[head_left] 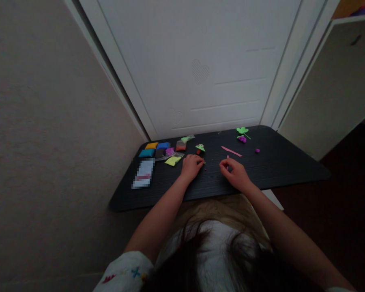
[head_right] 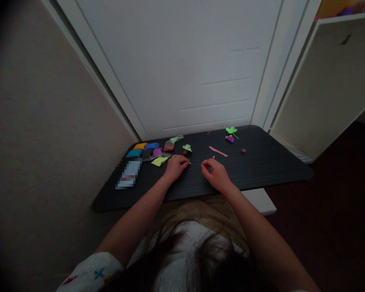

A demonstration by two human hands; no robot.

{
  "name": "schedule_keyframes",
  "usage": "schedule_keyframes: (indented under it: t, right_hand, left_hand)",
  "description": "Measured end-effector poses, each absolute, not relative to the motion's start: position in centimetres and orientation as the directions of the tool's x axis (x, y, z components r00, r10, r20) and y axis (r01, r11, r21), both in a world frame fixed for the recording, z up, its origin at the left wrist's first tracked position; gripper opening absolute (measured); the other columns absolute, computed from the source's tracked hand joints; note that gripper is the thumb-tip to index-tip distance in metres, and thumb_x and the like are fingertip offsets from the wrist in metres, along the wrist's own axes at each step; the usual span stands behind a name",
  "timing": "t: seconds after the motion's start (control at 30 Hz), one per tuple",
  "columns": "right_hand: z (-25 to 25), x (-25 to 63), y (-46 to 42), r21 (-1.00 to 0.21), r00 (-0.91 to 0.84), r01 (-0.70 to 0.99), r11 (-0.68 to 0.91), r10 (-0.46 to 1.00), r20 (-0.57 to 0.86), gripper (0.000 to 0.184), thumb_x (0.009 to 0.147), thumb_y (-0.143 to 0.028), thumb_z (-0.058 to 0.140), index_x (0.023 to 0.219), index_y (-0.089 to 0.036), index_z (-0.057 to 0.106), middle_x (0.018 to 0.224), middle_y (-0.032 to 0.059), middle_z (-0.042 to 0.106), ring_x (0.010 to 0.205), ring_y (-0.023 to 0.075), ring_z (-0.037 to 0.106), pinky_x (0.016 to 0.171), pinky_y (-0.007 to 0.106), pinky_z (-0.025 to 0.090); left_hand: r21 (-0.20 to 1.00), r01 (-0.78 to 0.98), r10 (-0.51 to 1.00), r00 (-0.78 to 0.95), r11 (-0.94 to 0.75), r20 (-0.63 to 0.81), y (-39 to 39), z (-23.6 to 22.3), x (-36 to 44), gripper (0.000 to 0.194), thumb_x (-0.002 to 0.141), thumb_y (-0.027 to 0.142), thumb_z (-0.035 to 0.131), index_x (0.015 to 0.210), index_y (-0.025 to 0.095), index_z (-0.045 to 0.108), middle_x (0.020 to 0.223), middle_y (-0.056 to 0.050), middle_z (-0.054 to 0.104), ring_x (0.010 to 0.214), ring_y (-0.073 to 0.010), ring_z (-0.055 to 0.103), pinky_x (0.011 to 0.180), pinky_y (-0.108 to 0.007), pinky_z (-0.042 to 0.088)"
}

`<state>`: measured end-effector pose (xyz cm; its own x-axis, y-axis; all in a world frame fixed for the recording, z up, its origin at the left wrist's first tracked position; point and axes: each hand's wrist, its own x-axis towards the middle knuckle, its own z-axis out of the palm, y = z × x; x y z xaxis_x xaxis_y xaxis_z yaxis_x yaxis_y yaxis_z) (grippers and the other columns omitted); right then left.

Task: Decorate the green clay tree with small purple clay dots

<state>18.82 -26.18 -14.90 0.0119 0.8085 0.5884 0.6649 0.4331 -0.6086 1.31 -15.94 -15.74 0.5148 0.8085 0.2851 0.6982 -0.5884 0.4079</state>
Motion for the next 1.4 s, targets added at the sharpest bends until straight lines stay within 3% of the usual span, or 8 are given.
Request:
schedule_keyframes:
  t: [0.57, 0.83, 1.07, 1.17, 1.27, 1.4]
  right_hand:
    - [-15.0, 18.9, -26.2, -0.646, 0.031, 0.645, 0.408, 0.83, 0.556, 0.009, 0.073, -0.022, 0.047, 0.074, -0.018, 0.055, 0.071, 0.0013, 0.057, 0.067, 0.0132, 0.052, 0.063, 0.025, 0.04]
    - [-15.1, 18.9, -26.2, -0.659, 0.056, 0.638, 0.399, 0.829, 0.556, 0.009, 0.071, -0.022, 0.048, 0.074, -0.019, 0.055, 0.072, 0.0013, 0.059, 0.068, 0.014, 0.053, 0.063, 0.026, 0.04]
    - [-15.3, 18.9, -26.2, -0.672, 0.11, 0.607, 0.425, 0.792, 0.6, 0.004, 0.071, -0.021, 0.048, 0.071, -0.019, 0.051, 0.082, 0.0037, 0.06, 0.079, 0.0162, 0.055, 0.082, 0.035, 0.04]
    - [-15.4, 19.0, -26.3, -0.678, 0.125, 0.599, 0.426, 0.787, 0.605, 0.003, 0.072, -0.021, 0.049, 0.07, -0.019, 0.051, 0.077, 0.0026, 0.059, 0.075, 0.0154, 0.056, 0.079, 0.034, 0.042]
    - [-15.4, 19.0, -26.4, -0.684, 0.137, 0.598, 0.418, 0.787, 0.601, 0.007, 0.073, -0.022, 0.049, 0.076, -0.019, 0.054, 0.075, 0.0021, 0.058, 0.07, 0.0144, 0.055, 0.073, 0.031, 0.045]
    - [-15.4, 19.0, -26.2, -0.688, 0.138, 0.602, 0.405, 0.796, 0.589, 0.025, 0.078, -0.027, 0.045, 0.1, -0.019, 0.054, 0.084, 0.0037, 0.061, 0.071, 0.0145, 0.056, 0.073, 0.032, 0.045]
  left_hand:
    - [0.229, 0.786, 0.818, 0.543, -0.574, 0.188, -15.3, -15.6, 2.1, 0.024, 0.081, 0.032, 0.045, 0.094, 0.014, 0.056, 0.101, -0.007, 0.055, 0.097, -0.0181, 0.05, 0.085, -0.041, 0.039]
    - [0.237, 0.797, 0.831, 0.527, -0.556, 0.179, -15.3, -15.6, 1.9, 0.026, 0.082, 0.033, 0.045, 0.095, 0.014, 0.055, 0.101, -0.007, 0.055, 0.096, -0.0178, 0.05, 0.084, -0.041, 0.04]
    - [0.267, 0.792, 0.834, 0.506, -0.55, 0.219, -15.9, -15.7, 1.8, 0.027, 0.082, 0.034, 0.043, 0.093, 0.013, 0.056, 0.099, -0.007, 0.056, 0.095, -0.0177, 0.051, 0.085, -0.041, 0.039]
    - [0.277, 0.779, 0.826, 0.512, -0.562, 0.236, -15.9, -15.7, 1.7, 0.027, 0.082, 0.034, 0.043, 0.092, 0.013, 0.056, 0.097, -0.007, 0.057, 0.094, -0.0171, 0.052, 0.084, -0.04, 0.039]
    - [0.287, 0.768, 0.819, 0.516, -0.572, 0.25, -15.9, -15.8, 1.6, 0.026, 0.082, 0.034, 0.044, 0.091, 0.013, 0.056, 0.096, -0.006, 0.057, 0.092, -0.0167, 0.052, 0.083, -0.04, 0.04]
    - [0.3, 0.765, 0.821, 0.506, -0.569, 0.265, -15.9, -15.9, 1.5, 0.026, 0.082, 0.033, 0.043, 0.091, 0.012, 0.056, 0.095, -0.006, 0.057, 0.091, -0.0164, 0.053, 0.082, -0.039, 0.041]
